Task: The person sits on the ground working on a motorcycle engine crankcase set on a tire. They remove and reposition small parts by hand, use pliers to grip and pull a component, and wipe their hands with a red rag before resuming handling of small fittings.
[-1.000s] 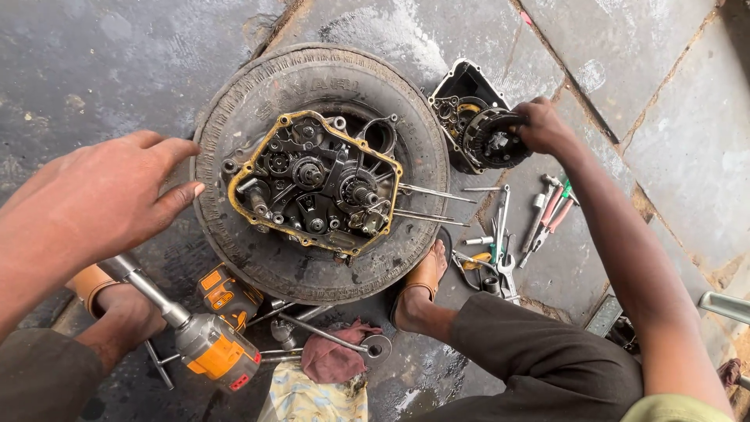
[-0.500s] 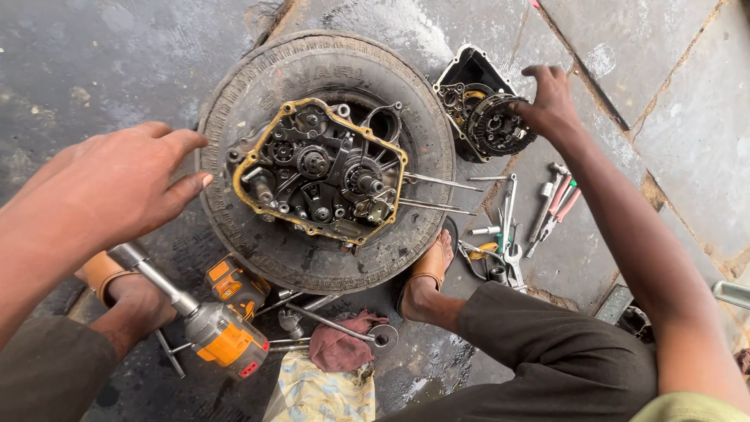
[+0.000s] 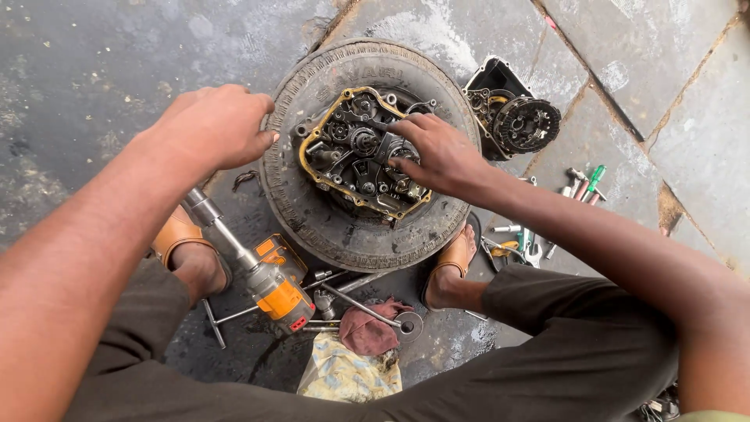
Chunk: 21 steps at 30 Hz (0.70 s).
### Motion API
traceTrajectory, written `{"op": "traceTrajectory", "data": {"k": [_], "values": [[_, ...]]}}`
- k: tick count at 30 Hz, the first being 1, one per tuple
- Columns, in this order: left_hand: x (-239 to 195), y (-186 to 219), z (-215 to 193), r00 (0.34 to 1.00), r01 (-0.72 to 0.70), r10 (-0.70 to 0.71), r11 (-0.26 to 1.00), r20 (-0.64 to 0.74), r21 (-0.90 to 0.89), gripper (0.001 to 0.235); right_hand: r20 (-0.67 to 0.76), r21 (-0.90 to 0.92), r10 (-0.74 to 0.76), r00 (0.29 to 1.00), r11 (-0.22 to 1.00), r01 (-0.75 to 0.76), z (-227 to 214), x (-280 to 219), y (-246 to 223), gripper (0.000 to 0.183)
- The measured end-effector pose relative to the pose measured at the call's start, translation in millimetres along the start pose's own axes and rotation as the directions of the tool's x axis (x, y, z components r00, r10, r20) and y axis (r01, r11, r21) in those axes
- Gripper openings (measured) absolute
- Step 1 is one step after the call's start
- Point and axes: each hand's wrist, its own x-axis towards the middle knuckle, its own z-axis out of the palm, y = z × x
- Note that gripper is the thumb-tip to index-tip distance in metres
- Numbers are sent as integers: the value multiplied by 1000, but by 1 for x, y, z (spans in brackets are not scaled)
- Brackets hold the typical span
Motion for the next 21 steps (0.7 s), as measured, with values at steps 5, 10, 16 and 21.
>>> {"op": "traceTrajectory", "data": {"k": [5, 10, 16, 21], "values": [[-2, -4, 2, 1000, -5, 5, 1000, 22, 0, 42, -68, 30, -79, 995, 996, 81, 20, 16, 1, 57], [-4, -4, 1, 999, -13, 13, 1000, 33, 1, 41, -44, 73, -49, 998, 996, 52, 31, 27, -1, 48], [3, 1, 1, 998, -62, 62, 998, 8, 20, 40, -132, 19, -76, 988, 997, 80, 50, 44, -5, 38], [1, 1, -1, 998, -67, 67, 997, 5, 30, 38, -161, -40, -155, 975, 988, 150, 61, 50, 13, 24]]}}
